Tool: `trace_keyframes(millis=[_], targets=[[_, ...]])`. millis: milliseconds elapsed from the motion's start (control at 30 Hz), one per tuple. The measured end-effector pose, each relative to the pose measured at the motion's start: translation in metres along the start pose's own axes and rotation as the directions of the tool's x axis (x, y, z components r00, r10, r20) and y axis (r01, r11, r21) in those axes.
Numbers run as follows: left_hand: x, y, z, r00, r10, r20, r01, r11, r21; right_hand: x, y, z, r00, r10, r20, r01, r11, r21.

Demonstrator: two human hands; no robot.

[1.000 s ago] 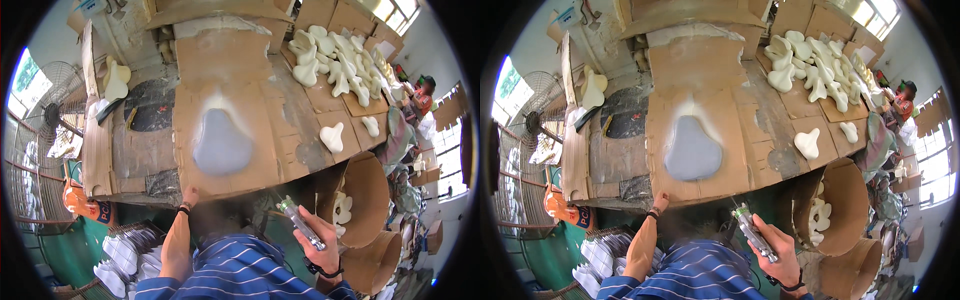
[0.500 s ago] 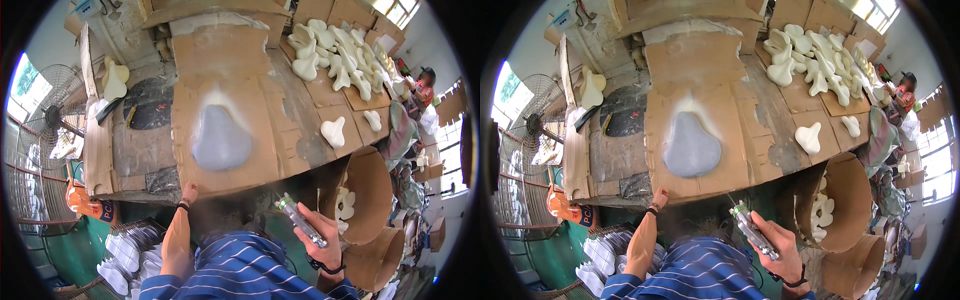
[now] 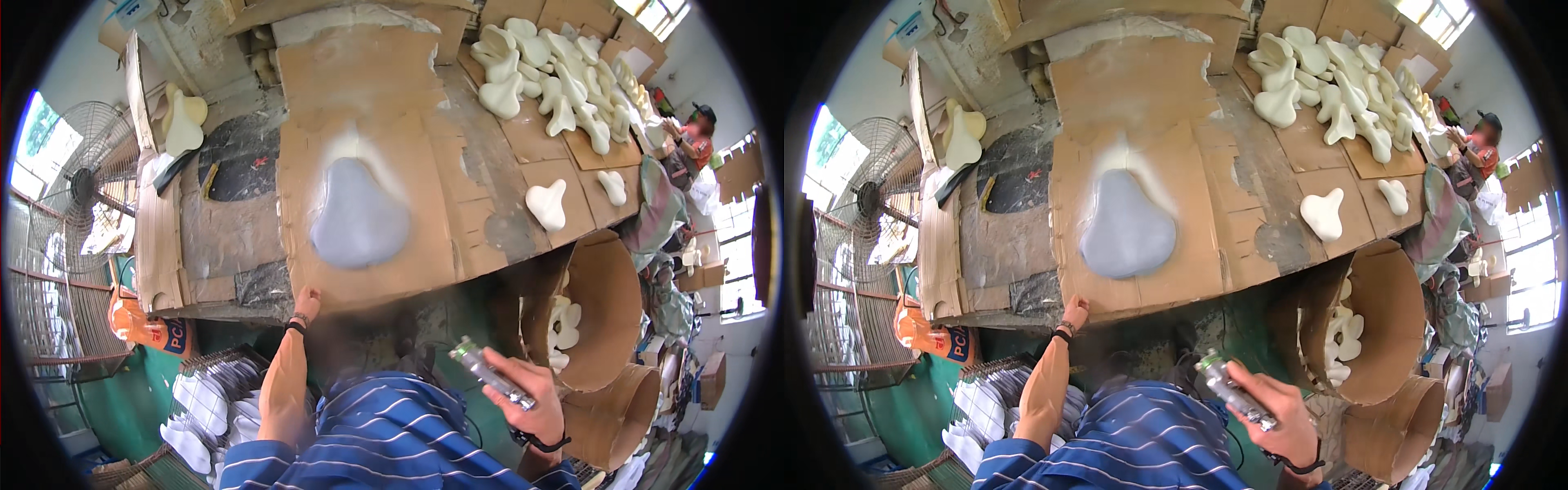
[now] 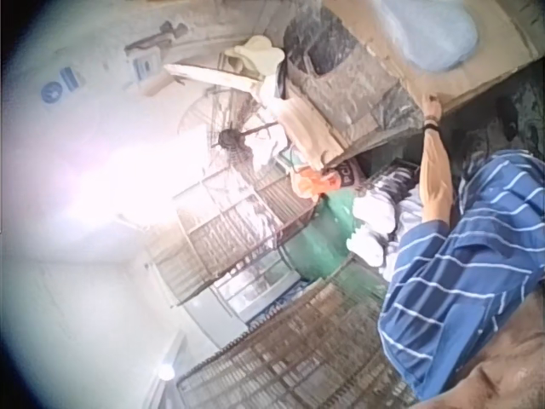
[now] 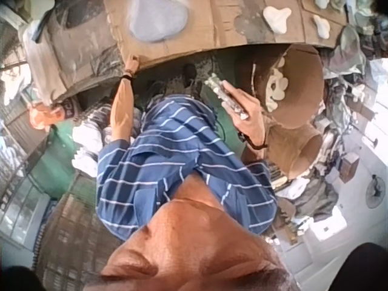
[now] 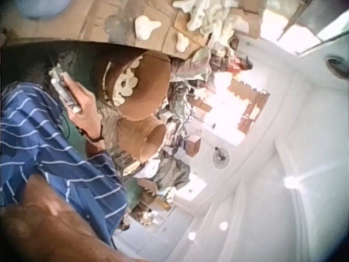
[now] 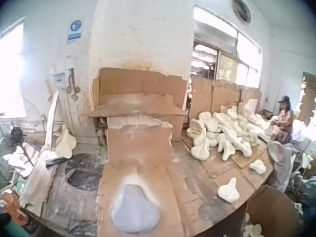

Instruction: The person repeatedly picks up white shoe parts from a wire drying rack and places them on a cardboard-covered workbench. They use a handheld spray gun to apply a grey coating to the parts, then return the coated items to the rack. The process is repeated for multiple units throughout the clip.

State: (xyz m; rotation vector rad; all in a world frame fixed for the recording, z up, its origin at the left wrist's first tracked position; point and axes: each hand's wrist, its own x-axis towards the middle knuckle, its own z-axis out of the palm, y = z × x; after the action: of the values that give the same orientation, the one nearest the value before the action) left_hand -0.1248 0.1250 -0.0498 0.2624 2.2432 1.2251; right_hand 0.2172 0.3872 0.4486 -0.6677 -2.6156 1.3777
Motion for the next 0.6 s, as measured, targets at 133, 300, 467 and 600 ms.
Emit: trace_keyframes(millis=[133, 300, 467, 600], targets=[[-0.006, -0.003, -0.012, 0.997, -0.006, -0.076, 0.017, 0.989, 0.147, 0.016, -0.006, 0.015, 0.999, -0.025, 0.043, 0.021, 0.996, 0.086], [-0.020, 0.088, 0.026, 0.958, 0.134, -0.253, 0.005, 0.875, 0.484, 0.032, 0.007, 0.022, 0.968, -0.117, -0.222, 0.127, 0.992, 0.030], [0.008, 0.169, 0.044, 0.894, 0.270, -0.358, -0.019, 0.821, 0.571, 0.031, 0.006, 0.013, 0.971, -0.055, -0.231, 0.062, 0.998, 0.025], [0.021, 0.169, 0.041, 0.875, 0.331, -0.352, -0.053, 0.789, 0.612, 0.026, 0.009, 0.007, 0.979, -0.056, -0.194, 0.063, 0.997, 0.034]])
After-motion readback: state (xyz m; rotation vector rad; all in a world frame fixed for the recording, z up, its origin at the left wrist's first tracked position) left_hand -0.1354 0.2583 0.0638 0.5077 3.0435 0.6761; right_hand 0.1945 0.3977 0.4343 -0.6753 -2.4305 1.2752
